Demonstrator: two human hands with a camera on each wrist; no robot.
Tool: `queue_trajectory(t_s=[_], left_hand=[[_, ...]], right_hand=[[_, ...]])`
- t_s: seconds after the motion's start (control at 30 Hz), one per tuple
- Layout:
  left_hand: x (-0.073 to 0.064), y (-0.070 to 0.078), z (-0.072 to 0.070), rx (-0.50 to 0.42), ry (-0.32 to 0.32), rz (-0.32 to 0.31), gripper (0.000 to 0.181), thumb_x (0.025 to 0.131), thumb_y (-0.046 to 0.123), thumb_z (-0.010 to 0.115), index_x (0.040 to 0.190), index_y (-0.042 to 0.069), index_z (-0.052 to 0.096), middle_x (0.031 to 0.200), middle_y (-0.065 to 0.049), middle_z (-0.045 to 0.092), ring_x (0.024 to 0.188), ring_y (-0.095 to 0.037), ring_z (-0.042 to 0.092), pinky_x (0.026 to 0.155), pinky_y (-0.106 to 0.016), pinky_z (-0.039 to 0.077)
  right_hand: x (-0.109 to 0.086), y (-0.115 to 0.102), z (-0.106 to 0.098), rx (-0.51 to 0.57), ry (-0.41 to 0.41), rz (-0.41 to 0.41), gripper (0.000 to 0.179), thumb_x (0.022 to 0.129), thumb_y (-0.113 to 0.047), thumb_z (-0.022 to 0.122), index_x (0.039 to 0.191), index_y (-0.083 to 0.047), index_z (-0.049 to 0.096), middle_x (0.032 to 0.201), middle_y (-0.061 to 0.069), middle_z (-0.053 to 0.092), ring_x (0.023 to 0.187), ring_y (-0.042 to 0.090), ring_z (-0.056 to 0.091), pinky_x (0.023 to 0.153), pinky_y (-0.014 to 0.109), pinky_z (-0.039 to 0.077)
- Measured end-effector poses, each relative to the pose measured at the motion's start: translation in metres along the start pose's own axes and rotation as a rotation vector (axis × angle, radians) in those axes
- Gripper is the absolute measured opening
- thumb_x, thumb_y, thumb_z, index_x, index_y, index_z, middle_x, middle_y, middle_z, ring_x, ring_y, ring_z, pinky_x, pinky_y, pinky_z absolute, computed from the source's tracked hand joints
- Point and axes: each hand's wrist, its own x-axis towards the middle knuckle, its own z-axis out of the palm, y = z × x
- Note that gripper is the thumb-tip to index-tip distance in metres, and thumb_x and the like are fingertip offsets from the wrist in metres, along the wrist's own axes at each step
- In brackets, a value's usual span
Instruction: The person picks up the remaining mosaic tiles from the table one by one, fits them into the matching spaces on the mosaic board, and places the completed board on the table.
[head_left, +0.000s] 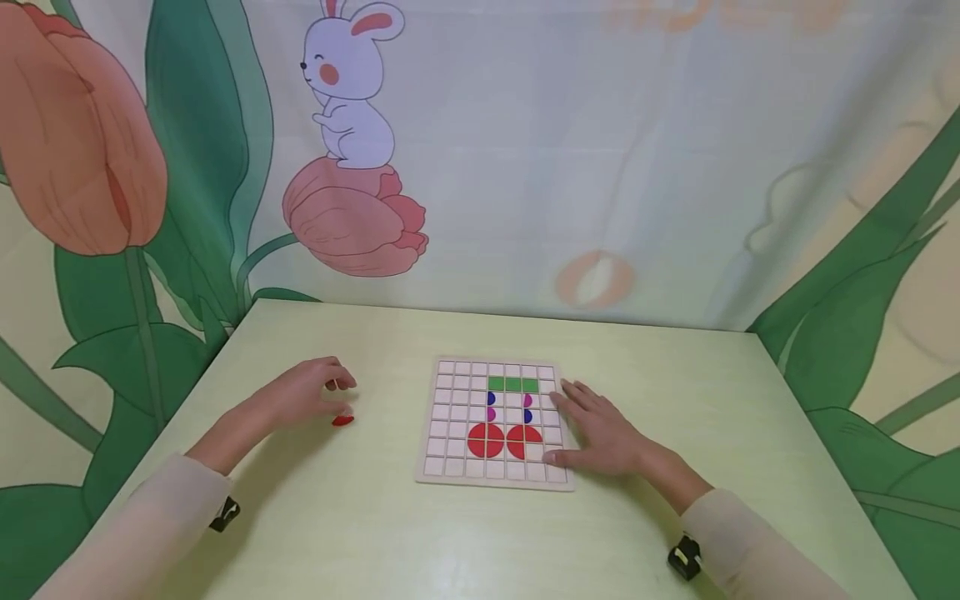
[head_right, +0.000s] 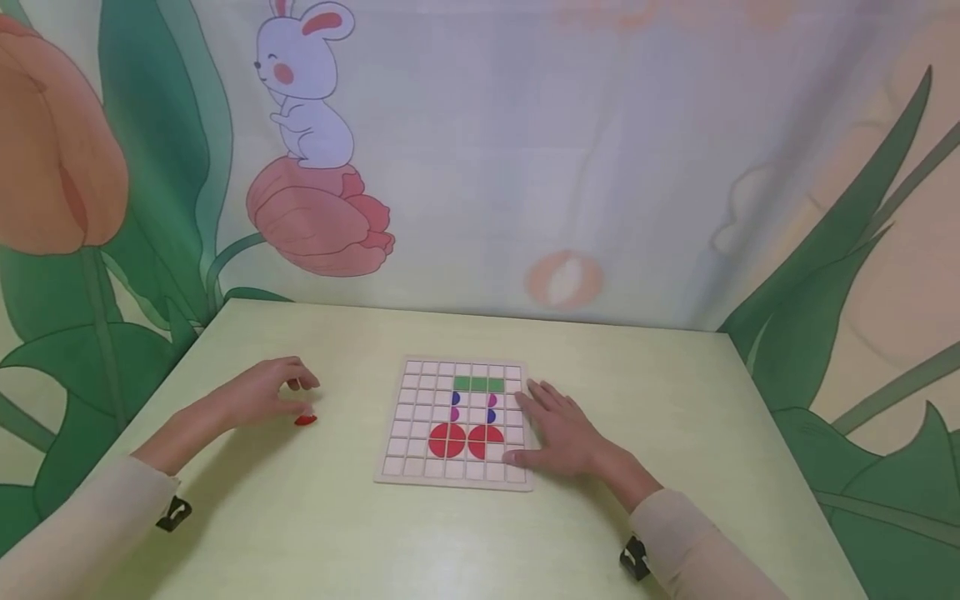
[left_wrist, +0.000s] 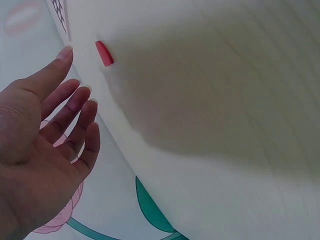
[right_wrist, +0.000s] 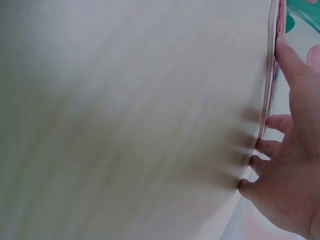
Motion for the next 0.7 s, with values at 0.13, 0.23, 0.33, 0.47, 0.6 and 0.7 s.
queue_trajectory(t_s=[0.13,0.23,0.33,0.47,0.6,0.7], left_hand=[[-0.005,-0.008,0.002,-0.022,-0.036,-0.018,0.043,0.09,0.026,0.087,0.122,0.001,0.073,0.111,-0.007,0.067,0.107,-0.03,0.063,0.096,-0.048,0.054],[-0.008,-0.013,0.006,-0.018,-0.045,0.009,0.039,0.089,0.021,0.088,0.119,0.001,0.074,0.106,-0.004,0.066,0.103,-0.028,0.062,0.093,-0.046,0.055],[-0.01,-0.016,0.01,-0.011,-0.031,0.036,0.034,0.088,0.017,0.088,0.115,0.002,0.074,0.103,-0.003,0.064,0.099,-0.025,0.062,0.091,-0.044,0.056],[-0.012,-0.018,0.017,-0.008,0.002,0.06,0.027,0.089,0.015,0.087,0.11,0.003,0.074,0.101,-0.001,0.063,0.096,-0.023,0.063,0.091,-0.044,0.057],[-0.012,-0.018,0.019,0.006,0.027,0.087,0.017,0.091,0.011,0.084,0.104,0.006,0.074,0.097,0.002,0.062,0.091,-0.02,0.062,0.088,-0.043,0.057],[-0.011,-0.019,0.02,0.009,0.037,0.096,0.013,0.092,0.009,0.083,0.101,0.009,0.074,0.094,0.004,0.061,0.088,-0.016,0.059,0.085,-0.039,0.057]], right_hand=[[0.001,0.001,0.001,-0.007,-0.002,0.0,0.105,0.088,-0.071,0.071,0.165,-0.009,0.036,0.173,0.019,0.023,0.159,0.046,0.017,0.122,0.068,0.022],[0.001,0.002,0.001,-0.017,-0.006,0.005,0.105,0.088,-0.072,0.07,0.165,-0.009,0.035,0.174,0.018,0.022,0.159,0.045,0.017,0.122,0.067,0.023],[0.002,0.002,0.002,-0.021,-0.007,0.008,0.105,0.088,-0.072,0.071,0.165,-0.01,0.035,0.174,0.018,0.023,0.159,0.045,0.017,0.122,0.068,0.023],[0.001,0.003,0.002,-0.01,-0.003,0.003,0.104,0.088,-0.07,0.072,0.165,-0.009,0.035,0.173,0.019,0.023,0.159,0.045,0.016,0.122,0.068,0.023],[0.001,0.003,0.002,-0.011,-0.005,-0.002,0.104,0.089,-0.07,0.072,0.165,-0.01,0.035,0.174,0.019,0.022,0.16,0.045,0.016,0.122,0.067,0.023],[0.001,0.002,0.001,-0.016,-0.006,-0.002,0.104,0.089,-0.07,0.071,0.165,-0.009,0.035,0.174,0.019,0.022,0.159,0.045,0.016,0.122,0.068,0.023]])
